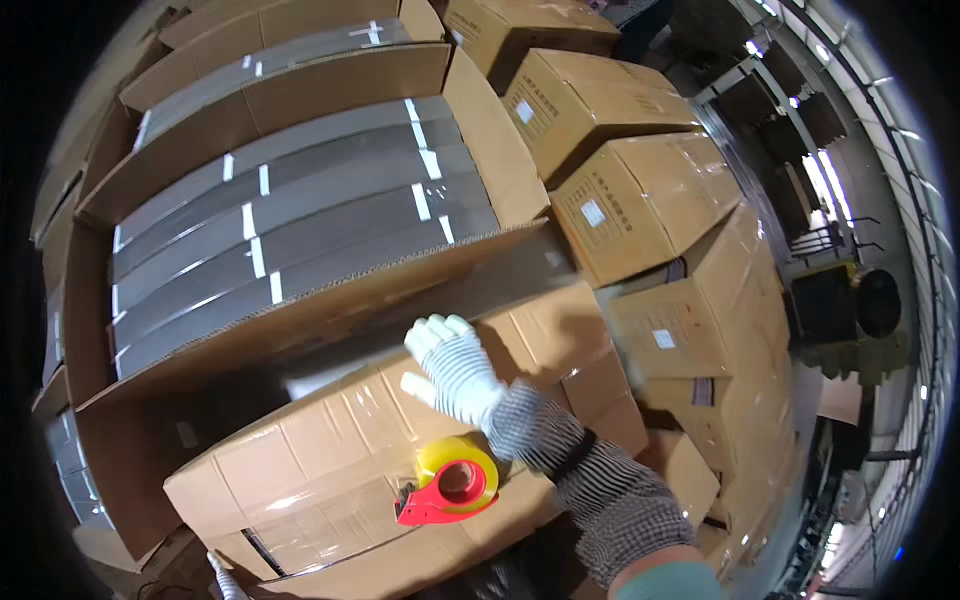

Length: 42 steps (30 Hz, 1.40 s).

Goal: The person is using a tape dispenser to seal cardboard boxes containing manufactured materials.

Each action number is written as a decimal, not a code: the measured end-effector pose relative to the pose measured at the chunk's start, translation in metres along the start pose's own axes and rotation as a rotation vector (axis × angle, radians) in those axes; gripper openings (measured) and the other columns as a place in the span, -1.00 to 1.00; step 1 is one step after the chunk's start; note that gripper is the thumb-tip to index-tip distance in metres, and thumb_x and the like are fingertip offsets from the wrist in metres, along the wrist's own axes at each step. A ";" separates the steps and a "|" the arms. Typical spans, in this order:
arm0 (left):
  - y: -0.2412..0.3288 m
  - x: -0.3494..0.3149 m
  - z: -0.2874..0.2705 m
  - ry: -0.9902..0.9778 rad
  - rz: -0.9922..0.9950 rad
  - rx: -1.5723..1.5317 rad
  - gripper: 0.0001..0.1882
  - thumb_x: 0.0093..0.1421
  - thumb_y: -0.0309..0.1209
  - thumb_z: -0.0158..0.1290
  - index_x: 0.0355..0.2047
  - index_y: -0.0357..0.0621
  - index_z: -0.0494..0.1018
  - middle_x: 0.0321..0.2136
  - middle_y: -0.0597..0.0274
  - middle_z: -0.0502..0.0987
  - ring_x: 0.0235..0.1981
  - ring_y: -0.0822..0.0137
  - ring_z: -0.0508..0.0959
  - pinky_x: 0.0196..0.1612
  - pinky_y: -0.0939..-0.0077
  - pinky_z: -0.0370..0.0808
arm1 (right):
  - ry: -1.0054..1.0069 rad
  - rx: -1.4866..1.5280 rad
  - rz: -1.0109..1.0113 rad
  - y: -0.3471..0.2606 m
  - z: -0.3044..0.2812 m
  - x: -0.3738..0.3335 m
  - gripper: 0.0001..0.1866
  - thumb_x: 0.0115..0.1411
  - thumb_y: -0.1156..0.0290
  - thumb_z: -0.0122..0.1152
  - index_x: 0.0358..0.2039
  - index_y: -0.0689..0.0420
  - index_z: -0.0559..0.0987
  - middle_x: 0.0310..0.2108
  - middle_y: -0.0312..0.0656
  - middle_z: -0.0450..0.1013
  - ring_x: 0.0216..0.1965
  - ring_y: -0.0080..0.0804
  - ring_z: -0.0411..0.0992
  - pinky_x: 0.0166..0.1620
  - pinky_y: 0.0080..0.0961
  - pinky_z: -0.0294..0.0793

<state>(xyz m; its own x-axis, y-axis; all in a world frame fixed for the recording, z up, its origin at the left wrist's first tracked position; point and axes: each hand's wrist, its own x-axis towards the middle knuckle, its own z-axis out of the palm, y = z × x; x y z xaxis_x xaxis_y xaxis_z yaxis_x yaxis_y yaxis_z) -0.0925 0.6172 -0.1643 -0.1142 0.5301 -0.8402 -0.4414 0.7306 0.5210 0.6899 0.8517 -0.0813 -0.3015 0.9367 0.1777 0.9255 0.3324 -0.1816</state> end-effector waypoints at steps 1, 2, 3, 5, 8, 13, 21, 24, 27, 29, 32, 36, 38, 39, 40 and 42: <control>-0.005 -0.007 0.033 0.074 0.028 0.049 -0.36 0.41 0.14 -0.13 0.19 -0.16 0.36 0.06 0.14 0.47 0.03 0.21 0.47 0.15 0.26 0.42 | 0.088 -0.217 0.020 0.037 0.027 -0.005 -0.51 0.26 -0.04 0.13 -0.10 0.15 0.61 -0.15 -0.06 0.58 -0.09 -0.07 0.51 0.27 -0.06 0.22; -0.009 -0.018 0.058 0.163 0.058 0.103 -0.35 0.41 0.16 -0.14 0.15 -0.18 0.39 0.02 0.14 0.48 0.00 0.21 0.48 0.12 0.27 0.43 | -0.191 -0.165 0.133 0.052 0.031 -0.002 -0.47 0.29 -0.09 0.06 -0.09 0.14 0.62 -0.14 -0.06 0.58 -0.04 -0.09 0.50 0.30 -0.07 0.19; -0.012 -0.028 0.080 0.253 0.086 0.160 -0.34 0.41 0.18 -0.15 0.10 -0.19 0.41 -0.03 0.15 0.49 -0.04 0.22 0.48 0.09 0.28 0.44 | -0.472 -0.104 0.248 0.062 0.035 -0.003 -0.43 0.32 -0.13 -0.01 -0.08 0.14 0.63 -0.12 -0.06 0.58 0.01 -0.12 0.49 0.32 -0.08 0.17; -0.030 -0.019 0.130 0.396 0.115 0.279 -0.31 0.40 0.22 -0.18 0.02 -0.21 0.46 -0.11 0.15 0.52 -0.11 0.23 0.49 0.03 0.29 0.47 | -0.507 -0.135 0.231 0.061 0.036 -0.003 -0.40 0.34 -0.17 -0.07 -0.11 0.13 0.65 -0.13 -0.04 0.58 0.02 -0.13 0.49 0.32 -0.10 0.17; -0.030 -0.040 0.156 0.603 0.161 0.427 -0.27 0.39 0.26 -0.20 -0.06 -0.24 0.52 -0.20 0.16 0.55 -0.19 0.24 0.50 -0.03 0.31 0.50 | -0.383 -0.078 0.194 0.067 0.034 0.000 -0.39 0.34 -0.17 -0.08 -0.17 0.12 0.68 -0.18 -0.06 0.61 -0.05 -0.12 0.53 0.26 -0.13 0.24; -0.086 -0.022 0.230 0.319 0.295 0.112 -0.48 0.40 0.04 -0.03 0.09 -0.12 0.50 -0.07 0.20 0.60 -0.08 0.21 0.55 0.04 0.24 0.49 | -0.305 -0.120 0.201 0.147 0.008 -0.056 -0.49 0.25 -0.12 0.04 -0.36 0.05 0.73 -0.34 -0.08 0.65 -0.23 -0.09 0.60 -0.06 -0.11 0.47; -0.134 -0.121 0.330 -0.225 1.257 1.685 -0.64 0.40 -0.34 -0.12 0.17 0.06 0.44 -0.13 -0.02 0.61 -0.14 0.04 0.62 -0.11 0.12 0.54 | -0.565 -0.111 0.546 0.106 -0.097 -0.070 -0.54 0.16 0.21 0.30 -0.01 0.23 0.56 0.02 0.15 0.48 0.17 0.09 0.36 0.24 -0.12 0.32; -0.102 -0.176 0.389 -0.533 0.077 1.017 -0.25 0.33 0.27 -0.14 0.09 -0.17 0.53 0.02 -0.03 0.58 0.07 0.08 0.52 0.26 0.29 0.29 | 0.128 -0.174 -0.013 0.007 -0.033 -0.107 -0.60 0.12 0.41 0.19 -0.02 0.25 0.51 0.12 0.08 0.37 0.22 0.11 0.28 0.34 -0.04 0.20; -0.129 -0.215 0.327 -0.838 -0.195 0.733 -0.29 0.41 0.18 -0.13 0.20 -0.22 0.43 0.08 0.08 0.55 0.09 0.24 0.47 0.33 0.30 0.19 | -0.314 -0.060 -0.255 -0.224 -0.039 -0.068 -0.66 -0.09 0.13 0.25 -0.35 0.07 0.59 -0.24 -0.14 0.44 -0.12 -0.19 0.37 0.01 -0.23 0.37; -0.168 -0.209 0.249 -1.061 0.094 0.610 -0.25 0.41 0.16 -0.18 0.27 -0.29 0.32 0.23 -0.10 0.40 0.26 0.06 0.37 0.37 0.23 0.23 | -0.484 -0.162 -0.316 -0.314 -0.025 -0.094 -0.44 0.03 -0.05 0.24 -0.09 0.11 0.60 0.02 -0.08 0.41 0.11 -0.16 0.31 0.15 -0.23 0.33; -0.111 -0.281 0.112 -0.435 -0.105 0.414 -0.32 0.41 -0.03 -0.01 0.35 -0.28 0.23 0.28 -0.02 0.35 0.31 0.20 0.34 0.37 0.33 0.23 | -1.311 -0.522 -0.446 -0.315 0.071 -0.188 -0.31 0.22 -0.12 0.06 0.29 -0.06 0.45 0.42 -0.22 0.18 0.43 -0.06 0.05 0.38 -0.06 0.08; -0.061 -0.407 -0.027 0.440 0.234 0.382 -0.53 0.42 -0.20 -0.08 0.15 -0.29 0.47 0.15 -0.05 0.50 0.21 0.07 0.43 0.28 0.29 0.34 | -1.469 -0.444 -0.165 -0.318 0.054 -0.177 -0.39 0.27 -0.16 0.00 0.20 -0.09 0.55 0.29 -0.18 0.37 0.41 -0.09 0.13 0.35 0.01 0.14; -0.088 -0.428 -0.126 0.524 0.210 0.464 -0.54 0.42 -0.19 -0.07 0.09 -0.33 0.48 0.06 -0.02 0.54 0.12 0.10 0.48 0.20 0.26 0.40 | -1.443 -0.252 0.015 -0.316 0.065 -0.184 -0.37 0.28 -0.20 -0.05 0.17 -0.07 0.57 0.24 -0.14 0.41 0.36 -0.08 0.21 0.33 -0.02 0.17; -0.135 -0.450 -0.184 0.696 0.194 0.535 -0.54 0.42 -0.17 -0.06 0.03 -0.37 0.49 -0.04 0.02 0.58 0.04 0.14 0.52 0.12 0.22 0.45 | -1.410 -0.138 0.032 -0.332 0.076 -0.173 -0.36 0.29 -0.22 -0.07 0.16 -0.05 0.58 0.22 -0.12 0.43 0.34 -0.07 0.25 0.32 -0.03 0.19; -0.153 -0.462 -0.202 0.724 0.237 0.152 -0.60 0.41 -0.20 -0.03 -0.02 -0.33 0.51 -0.12 0.10 0.58 -0.04 0.20 0.53 0.06 0.27 0.47 | -1.388 -0.033 0.119 -0.321 0.071 -0.176 -0.34 0.29 -0.24 -0.09 0.14 -0.04 0.59 0.20 -0.10 0.46 0.31 -0.07 0.29 0.31 -0.04 0.21; -0.129 -0.489 -0.162 0.797 0.242 -0.476 -0.74 0.37 -0.27 0.04 -0.14 -0.21 0.55 -0.25 0.29 0.54 -0.18 0.38 0.51 -0.08 0.40 0.50 | -1.330 0.162 0.255 -0.324 0.066 -0.175 -0.31 0.30 -0.27 -0.13 0.12 -0.01 0.60 0.15 -0.07 0.50 0.27 -0.05 0.36 0.29 -0.06 0.25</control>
<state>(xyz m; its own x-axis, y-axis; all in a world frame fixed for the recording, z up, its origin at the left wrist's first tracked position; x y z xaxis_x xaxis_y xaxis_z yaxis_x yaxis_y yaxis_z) -0.1242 0.1941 0.1554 -0.7438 0.0672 -0.6650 -0.6217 0.2958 0.7253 0.4281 0.5875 -0.1177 -0.2040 0.3395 -0.9182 0.9789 0.0588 -0.1957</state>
